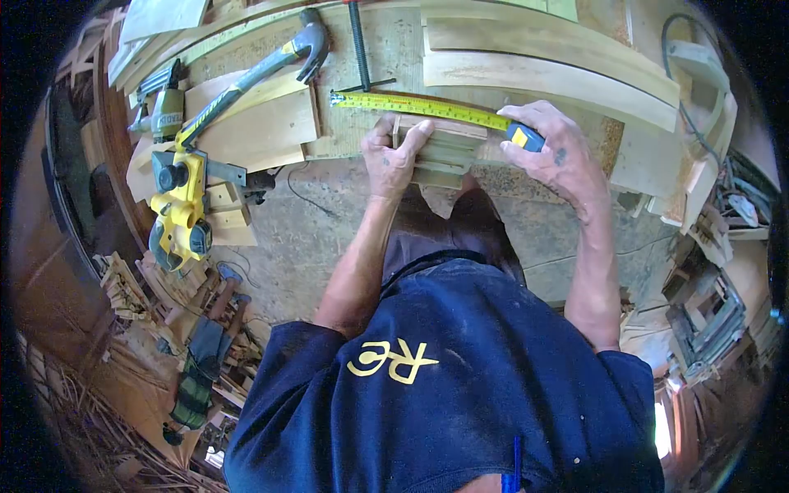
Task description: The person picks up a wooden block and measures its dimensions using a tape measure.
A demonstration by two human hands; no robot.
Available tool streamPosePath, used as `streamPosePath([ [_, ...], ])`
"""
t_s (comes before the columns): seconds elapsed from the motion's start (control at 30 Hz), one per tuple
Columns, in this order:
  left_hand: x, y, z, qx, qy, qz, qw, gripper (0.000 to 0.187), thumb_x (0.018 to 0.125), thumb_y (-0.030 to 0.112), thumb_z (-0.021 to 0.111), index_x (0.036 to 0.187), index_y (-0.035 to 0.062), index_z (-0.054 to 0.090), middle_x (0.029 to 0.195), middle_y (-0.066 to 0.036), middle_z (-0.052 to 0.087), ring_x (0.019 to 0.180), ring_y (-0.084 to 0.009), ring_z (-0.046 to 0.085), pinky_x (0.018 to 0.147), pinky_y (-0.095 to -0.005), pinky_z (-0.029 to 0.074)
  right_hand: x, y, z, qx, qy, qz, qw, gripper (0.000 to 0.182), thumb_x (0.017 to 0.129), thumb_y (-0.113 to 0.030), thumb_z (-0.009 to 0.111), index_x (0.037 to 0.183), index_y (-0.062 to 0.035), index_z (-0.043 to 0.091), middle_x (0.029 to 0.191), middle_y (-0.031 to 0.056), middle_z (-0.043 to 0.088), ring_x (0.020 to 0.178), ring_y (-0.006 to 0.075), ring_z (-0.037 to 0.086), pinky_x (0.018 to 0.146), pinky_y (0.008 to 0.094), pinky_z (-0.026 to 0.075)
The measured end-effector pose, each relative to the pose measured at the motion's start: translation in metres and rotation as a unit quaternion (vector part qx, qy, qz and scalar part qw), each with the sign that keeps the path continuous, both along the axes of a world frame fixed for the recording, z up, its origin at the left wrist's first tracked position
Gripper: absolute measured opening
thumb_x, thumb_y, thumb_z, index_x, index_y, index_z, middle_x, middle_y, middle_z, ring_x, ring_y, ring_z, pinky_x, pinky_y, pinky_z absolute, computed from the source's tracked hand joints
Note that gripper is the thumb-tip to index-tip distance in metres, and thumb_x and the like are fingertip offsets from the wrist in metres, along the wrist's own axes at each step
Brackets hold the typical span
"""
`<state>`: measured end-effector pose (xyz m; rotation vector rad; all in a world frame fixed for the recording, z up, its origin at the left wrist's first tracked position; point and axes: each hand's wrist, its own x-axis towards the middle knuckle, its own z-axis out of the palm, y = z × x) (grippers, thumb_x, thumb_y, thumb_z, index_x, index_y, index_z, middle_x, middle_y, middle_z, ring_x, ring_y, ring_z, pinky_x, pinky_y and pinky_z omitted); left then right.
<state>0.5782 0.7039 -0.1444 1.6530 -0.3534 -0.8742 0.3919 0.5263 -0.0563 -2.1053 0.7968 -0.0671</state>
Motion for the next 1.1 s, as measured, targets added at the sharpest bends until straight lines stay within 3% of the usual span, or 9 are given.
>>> streamPosePath([
  [0.4, 0.002, 0.007, -0.011, -0.003, 0.009, -0.010, 1.000, 0.027, 0.077, 0.017, 0.091, 0.090, 0.0008, 0.074, 0.082, -0.005, 0.075, 0.073, -0.0106, 0.066, 0.068, -0.0278, 0.055, 0.002, 0.004, 0.000, 0.025, -0.001, -0.025, 0.999, 0.045, 0.082, -0.025, 0.077, 0.121, -0.0025, 0.072, 0.107, 0.0182, 0.070, 0.102, 0.0348, 0.068, 0.093, 0.0417, 0.053],
  [0.73, 0.003, -0.002, -0.006, 0.019, 0.010, 0.012, 1.000, 0.024, 0.083, 0.021, 0.088, 0.091, 0.0026, 0.075, 0.081, 0.000, 0.072, 0.071, -0.0075, 0.061, 0.067, -0.0255, 0.051, 0.003, 0.002, 0.001, 0.028, 0.029, -0.026, 0.999, 0.045, 0.082, -0.029, 0.076, 0.119, -0.0031, 0.073, 0.101, 0.0175, 0.068, 0.097, 0.0337, 0.068, 0.088, 0.0417, 0.053],
  [0.83, 0.004, -0.003, -0.003, 0.026, 0.013, 0.012, 1.000, 0.023, 0.086, 0.022, 0.086, 0.093, 0.0028, 0.076, 0.082, 0.001, 0.072, 0.072, -0.0065, 0.061, 0.067, -0.0249, 0.051, 0.004, 0.000, 0.003, 0.023, 0.043, -0.018, 0.999, 0.043, 0.083, -0.025, 0.074, 0.118, -0.0006, 0.072, 0.110, 0.0161, 0.072, 0.101, 0.0305, 0.069, 0.091, 0.0374, 0.054],
  [1.03, 0.008, -0.002, -0.004, 0.031, 0.027, 0.006, 0.999, 0.021, 0.091, 0.023, 0.081, 0.097, 0.0030, 0.077, 0.086, 0.000, 0.073, 0.076, -0.0067, 0.062, 0.070, -0.0249, 0.051, 0.003, -0.001, -0.001, 0.031, 0.021, -0.033, 0.999, 0.045, 0.082, -0.028, 0.074, 0.119, -0.0030, 0.073, 0.099, 0.0174, 0.067, 0.094, 0.0332, 0.067, 0.088, 0.0416, 0.052],
  [1.1, 0.009, -0.002, -0.005, 0.036, 0.031, 0.004, 0.999, 0.021, 0.092, 0.023, 0.080, 0.098, 0.0027, 0.077, 0.087, 0.000, 0.073, 0.078, -0.0070, 0.063, 0.071, -0.0253, 0.051, 0.003, -0.002, 0.002, 0.022, 0.036, -0.021, 0.999, 0.045, 0.083, -0.027, 0.075, 0.119, -0.0009, 0.070, 0.102, 0.0142, 0.069, 0.095, 0.0284, 0.068, 0.089, 0.0368, 0.052],
])
